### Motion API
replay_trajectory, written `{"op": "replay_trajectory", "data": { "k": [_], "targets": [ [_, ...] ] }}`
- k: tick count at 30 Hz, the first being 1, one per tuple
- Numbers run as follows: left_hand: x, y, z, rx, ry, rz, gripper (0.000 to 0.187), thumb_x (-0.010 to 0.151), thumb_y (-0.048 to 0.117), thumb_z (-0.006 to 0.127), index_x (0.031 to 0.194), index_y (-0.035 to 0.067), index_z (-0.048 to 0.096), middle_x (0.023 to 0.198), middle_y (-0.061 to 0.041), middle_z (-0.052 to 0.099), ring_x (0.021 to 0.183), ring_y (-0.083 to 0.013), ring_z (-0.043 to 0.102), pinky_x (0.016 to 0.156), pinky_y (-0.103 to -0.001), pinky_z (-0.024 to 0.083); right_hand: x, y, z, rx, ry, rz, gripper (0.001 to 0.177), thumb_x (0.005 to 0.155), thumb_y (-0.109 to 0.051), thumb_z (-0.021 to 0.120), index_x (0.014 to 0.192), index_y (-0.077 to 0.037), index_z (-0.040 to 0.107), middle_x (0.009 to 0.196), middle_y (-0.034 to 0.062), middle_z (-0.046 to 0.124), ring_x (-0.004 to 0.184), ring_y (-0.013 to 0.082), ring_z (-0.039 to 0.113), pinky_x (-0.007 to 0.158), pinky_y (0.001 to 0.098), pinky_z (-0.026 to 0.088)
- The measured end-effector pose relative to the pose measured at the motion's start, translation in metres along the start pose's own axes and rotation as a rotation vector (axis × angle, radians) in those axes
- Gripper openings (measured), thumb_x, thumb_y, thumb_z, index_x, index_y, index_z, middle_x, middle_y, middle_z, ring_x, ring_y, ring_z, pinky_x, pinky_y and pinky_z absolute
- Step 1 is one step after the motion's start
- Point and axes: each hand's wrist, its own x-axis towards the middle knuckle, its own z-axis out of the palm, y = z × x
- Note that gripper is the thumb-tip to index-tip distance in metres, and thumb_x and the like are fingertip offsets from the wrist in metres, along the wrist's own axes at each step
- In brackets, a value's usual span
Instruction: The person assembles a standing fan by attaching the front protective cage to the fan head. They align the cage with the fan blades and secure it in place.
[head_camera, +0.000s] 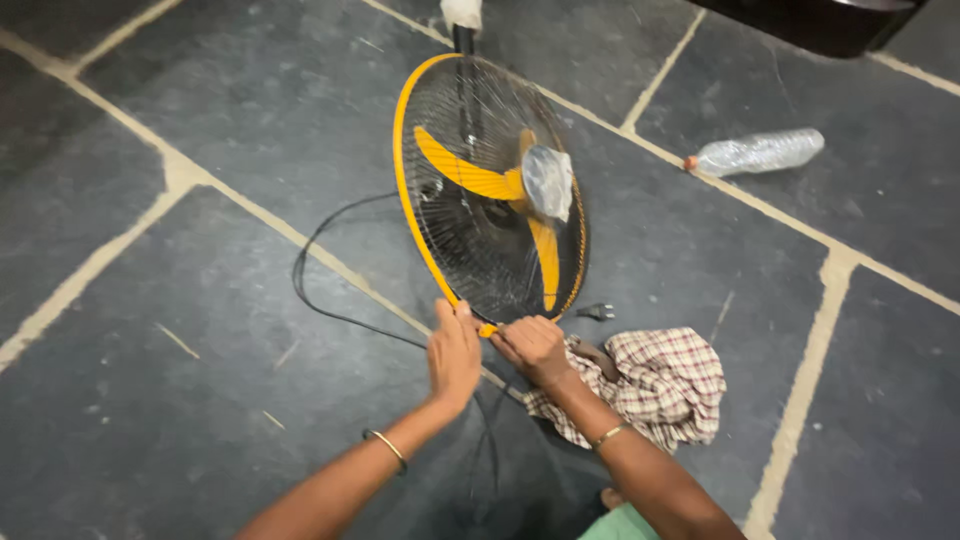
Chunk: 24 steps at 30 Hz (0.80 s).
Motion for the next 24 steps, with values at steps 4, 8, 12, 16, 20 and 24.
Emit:
{"op": "replay_trajectory", "data": {
  "k": [4, 8, 12, 16, 20, 24],
  "targets": [
    [-0.001, 0.002, 0.000, 0.077, -0.002, -0.066, 0.032, 0.107, 0.034, 0.043, 0.106, 0.002, 0.044, 0.077, -0.028, 0.064, 0.077, -0.0506, 0.062, 0.063, -0.059, 0.042, 0.010, 0.000, -0.003, -0.009, -0.001, -0.041, 0.020, 0.080, -0.017, 0.082, 0.078, -0.011, 0.063, 0.066, 0.0019, 0.055, 0.058, 0.0212, 0.056, 0.054, 0.0372, 0.042],
    [0.000, 0.004, -0.002, 0.083, -0.002, -0.052, 0.039, 0.106, 0.039, 0.047, 0.106, 0.000, 0.043, 0.074, -0.028, 0.064, 0.073, -0.0504, 0.061, 0.062, -0.059, 0.042, 0.016, 0.003, -0.003, -0.038, -0.050, -0.082, 0.026, 0.080, -0.018, 0.081, 0.071, -0.013, 0.057, 0.061, 0.0012, 0.050, 0.055, 0.0198, 0.054, 0.052, 0.0369, 0.041],
    [0.001, 0.007, -0.003, 0.085, -0.021, -0.082, 0.043, 0.103, 0.040, 0.052, 0.112, -0.001, 0.043, 0.073, -0.028, 0.062, 0.072, -0.0505, 0.061, 0.062, -0.057, 0.043, 0.019, 0.007, -0.003, -0.070, -0.127, -0.110, 0.030, 0.082, -0.020, 0.079, 0.069, -0.014, 0.053, 0.058, 0.0005, 0.050, 0.052, 0.0183, 0.054, 0.050, 0.0358, 0.041],
    [0.001, 0.005, -0.003, 0.030, -0.030, -0.045, 0.045, 0.100, 0.039, 0.057, 0.110, -0.003, 0.044, 0.075, -0.028, 0.063, 0.072, -0.0493, 0.061, 0.062, -0.055, 0.045, 0.022, 0.016, -0.005, -0.101, -0.288, -0.165, 0.020, 0.087, -0.024, 0.072, 0.079, -0.014, 0.057, 0.058, -0.0010, 0.055, 0.050, 0.0178, 0.058, 0.048, 0.0347, 0.042],
    [-0.002, 0.000, 0.001, -0.002, 0.001, -0.012, 0.042, 0.101, 0.034, 0.058, 0.110, -0.004, 0.043, 0.076, -0.029, 0.061, 0.073, -0.0496, 0.061, 0.062, -0.055, 0.045, 0.032, 0.027, -0.008, -0.117, -0.476, -0.275, 0.015, 0.091, -0.025, 0.064, 0.092, -0.011, 0.061, 0.059, -0.0025, 0.060, 0.052, 0.0165, 0.062, 0.049, 0.0350, 0.045],
    [-0.004, -0.005, 0.011, -0.005, 0.058, -0.011, 0.038, 0.100, 0.030, 0.059, 0.110, -0.003, 0.042, 0.077, -0.028, 0.062, 0.073, -0.0498, 0.060, 0.061, -0.055, 0.043, 0.044, 0.038, -0.014, -0.130, -0.605, -0.436, 0.013, 0.088, -0.020, 0.060, 0.096, -0.010, 0.061, 0.066, -0.0023, 0.063, 0.058, 0.0171, 0.065, 0.056, 0.0352, 0.046]
  ]
}}
